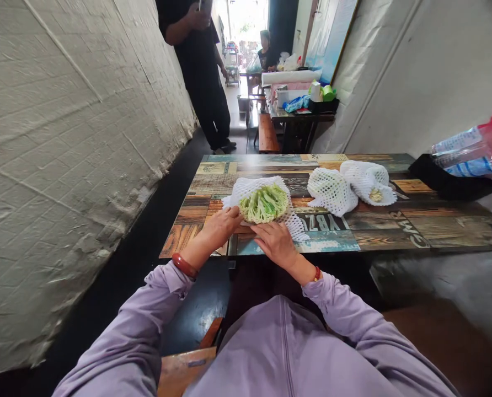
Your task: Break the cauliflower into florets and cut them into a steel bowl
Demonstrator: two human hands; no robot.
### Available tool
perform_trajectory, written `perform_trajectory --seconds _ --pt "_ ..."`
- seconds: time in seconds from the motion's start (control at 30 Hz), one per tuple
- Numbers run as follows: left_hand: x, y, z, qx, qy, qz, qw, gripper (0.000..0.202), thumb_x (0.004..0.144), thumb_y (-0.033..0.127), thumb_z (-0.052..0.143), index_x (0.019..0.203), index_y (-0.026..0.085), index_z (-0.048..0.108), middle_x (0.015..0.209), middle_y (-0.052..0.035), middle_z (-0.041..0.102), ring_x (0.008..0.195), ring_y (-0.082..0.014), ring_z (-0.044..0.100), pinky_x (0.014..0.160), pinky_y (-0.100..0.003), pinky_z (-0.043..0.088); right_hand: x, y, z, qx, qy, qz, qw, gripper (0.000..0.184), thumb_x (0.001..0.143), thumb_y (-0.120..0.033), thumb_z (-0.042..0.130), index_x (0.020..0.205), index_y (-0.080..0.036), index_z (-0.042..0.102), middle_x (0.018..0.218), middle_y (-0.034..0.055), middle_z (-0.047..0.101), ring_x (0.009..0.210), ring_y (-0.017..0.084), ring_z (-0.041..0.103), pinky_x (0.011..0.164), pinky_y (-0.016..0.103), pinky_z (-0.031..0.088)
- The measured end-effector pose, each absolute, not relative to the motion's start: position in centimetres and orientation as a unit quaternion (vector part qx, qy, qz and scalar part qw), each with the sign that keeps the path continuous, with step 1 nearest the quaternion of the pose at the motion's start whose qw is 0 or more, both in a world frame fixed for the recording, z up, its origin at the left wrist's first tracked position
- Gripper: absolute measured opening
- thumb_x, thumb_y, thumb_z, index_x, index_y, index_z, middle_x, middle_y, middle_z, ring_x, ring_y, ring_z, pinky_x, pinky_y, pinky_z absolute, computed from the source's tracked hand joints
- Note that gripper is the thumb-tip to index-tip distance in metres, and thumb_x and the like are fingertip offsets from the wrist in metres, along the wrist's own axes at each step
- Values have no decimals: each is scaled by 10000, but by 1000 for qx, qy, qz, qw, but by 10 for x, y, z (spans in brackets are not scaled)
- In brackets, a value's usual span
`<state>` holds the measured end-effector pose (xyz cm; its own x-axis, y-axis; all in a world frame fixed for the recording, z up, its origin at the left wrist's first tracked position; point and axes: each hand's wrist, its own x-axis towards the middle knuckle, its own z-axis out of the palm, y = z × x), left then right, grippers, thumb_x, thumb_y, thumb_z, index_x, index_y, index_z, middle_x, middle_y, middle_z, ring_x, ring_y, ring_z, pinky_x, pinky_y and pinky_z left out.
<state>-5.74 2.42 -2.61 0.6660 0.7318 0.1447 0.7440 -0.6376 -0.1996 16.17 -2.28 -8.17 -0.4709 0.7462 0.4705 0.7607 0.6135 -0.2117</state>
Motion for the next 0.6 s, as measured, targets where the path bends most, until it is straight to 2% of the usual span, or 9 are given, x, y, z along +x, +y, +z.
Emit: perform_trajectory --seconds 0.3,0.43,0.6 --pt "-43 35 -40 -892 -432 -76 110 140 931 154 534 911 203 664 996 -82 581 881 -197 558 786 -318 481 179 -4 -94 -464 -840 -38 278 314 972 -290 591 1277 -251 657 1146 88 711 1036 245 561 881 411 364" --pt "-34 29 -45 -893 -430 -86 97 151 939 146 502 939 201 643 1052 -86 597 937 -202 564 816 -320 503 183 0 -99 -475 -837 -41 267 298 968 -285 596 1254 -236 667 1113 92 709 961 240 579 829 387 373" --pt "-34 21 -41 -909 -402 -81 78 195 976 196 445 975 164 637 1099 -115 617 944 -215 588 796 -335 511 183 -2 -96 -465 -849 -38 248 309 963 -285 602 1262 -238 659 1126 98 699 971 242 586 809 375 373"
